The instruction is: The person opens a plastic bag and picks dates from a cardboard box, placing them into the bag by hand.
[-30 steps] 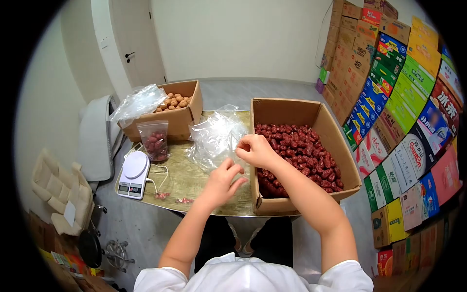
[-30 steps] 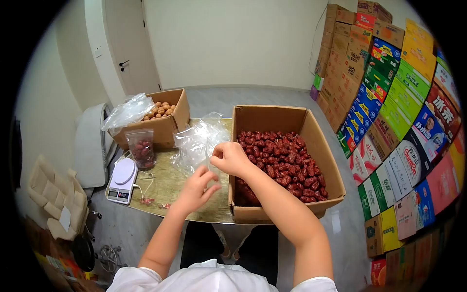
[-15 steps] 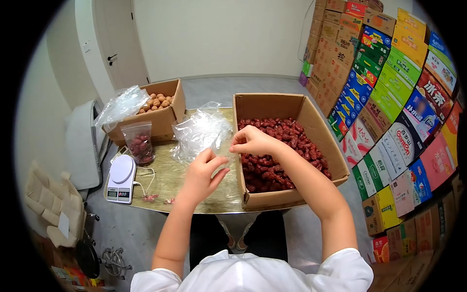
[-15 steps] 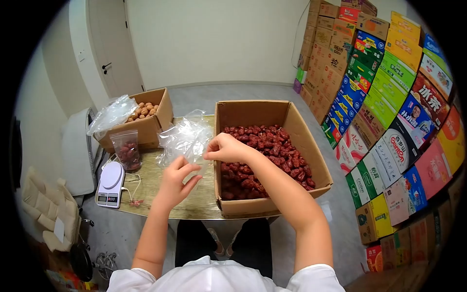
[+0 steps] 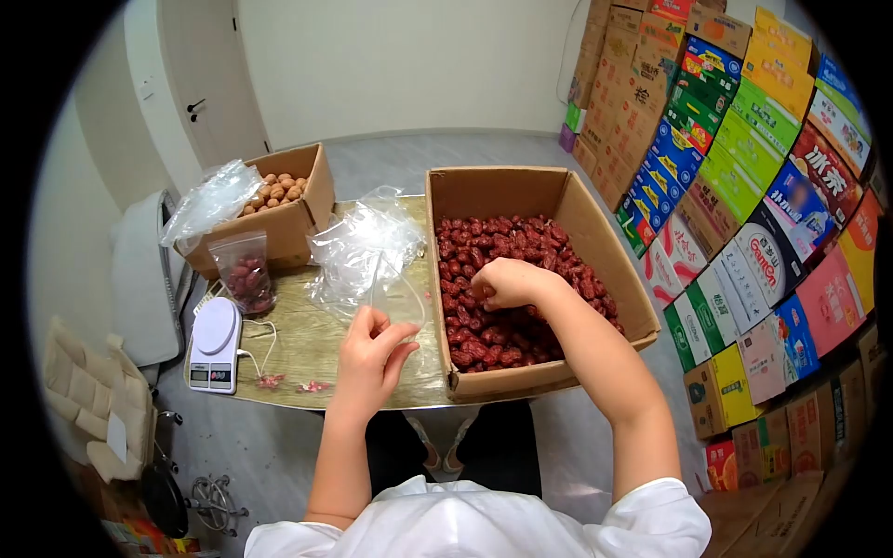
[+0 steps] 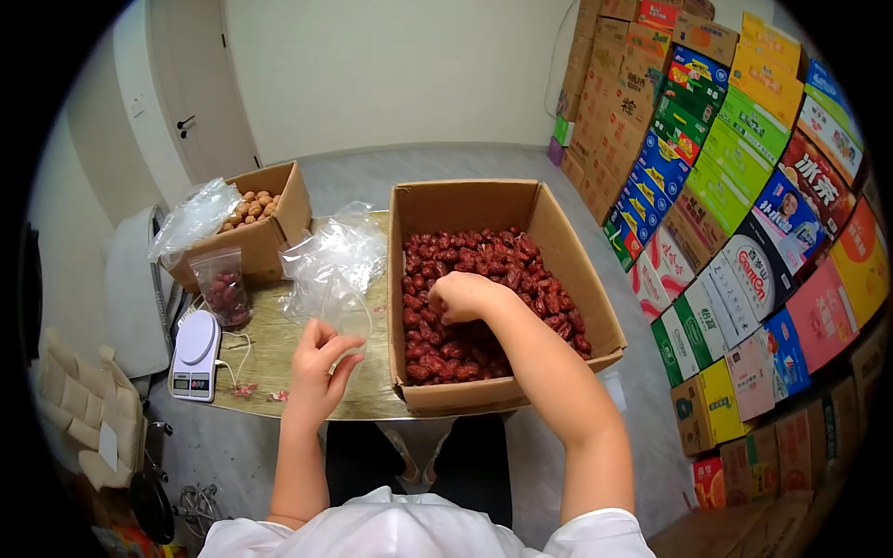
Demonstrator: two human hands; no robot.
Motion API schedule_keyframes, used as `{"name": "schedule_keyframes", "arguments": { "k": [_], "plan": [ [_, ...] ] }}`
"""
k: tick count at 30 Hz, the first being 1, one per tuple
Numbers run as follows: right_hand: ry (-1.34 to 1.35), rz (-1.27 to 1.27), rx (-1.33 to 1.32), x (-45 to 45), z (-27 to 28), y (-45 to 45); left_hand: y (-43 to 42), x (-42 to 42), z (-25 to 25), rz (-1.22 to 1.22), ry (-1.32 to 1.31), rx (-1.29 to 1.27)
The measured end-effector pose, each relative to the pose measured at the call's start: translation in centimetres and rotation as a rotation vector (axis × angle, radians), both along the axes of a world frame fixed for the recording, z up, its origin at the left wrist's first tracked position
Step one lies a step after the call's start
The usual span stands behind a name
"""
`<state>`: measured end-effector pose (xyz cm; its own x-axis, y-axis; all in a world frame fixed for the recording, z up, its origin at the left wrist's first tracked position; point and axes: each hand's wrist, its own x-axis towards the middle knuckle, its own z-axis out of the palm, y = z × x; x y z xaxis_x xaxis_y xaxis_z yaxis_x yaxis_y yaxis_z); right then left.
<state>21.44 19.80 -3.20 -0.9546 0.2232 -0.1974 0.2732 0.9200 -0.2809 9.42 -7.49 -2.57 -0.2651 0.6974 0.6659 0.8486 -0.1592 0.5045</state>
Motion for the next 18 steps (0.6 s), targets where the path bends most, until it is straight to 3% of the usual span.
{"name": "schedule_keyframes", "arguments": {
  "k": [5,10,18],
  "plan": [
    [-0.181,0.191,-0.083,-1.2,-0.5,-1.6,0.8,0.6,-0.8,-0.03,0.043,-0.02],
    [-0.359,0.241,0.147,-1.2,-0.6,-3.5,1.5,0.7,-1.4,0.01,0.051,-0.004],
    [-0.278,0.284,0.337,-1.5,-1.6,-4.0,1.4,0.7,-1.8,0.034,0.024,-0.004]
  ]
}}
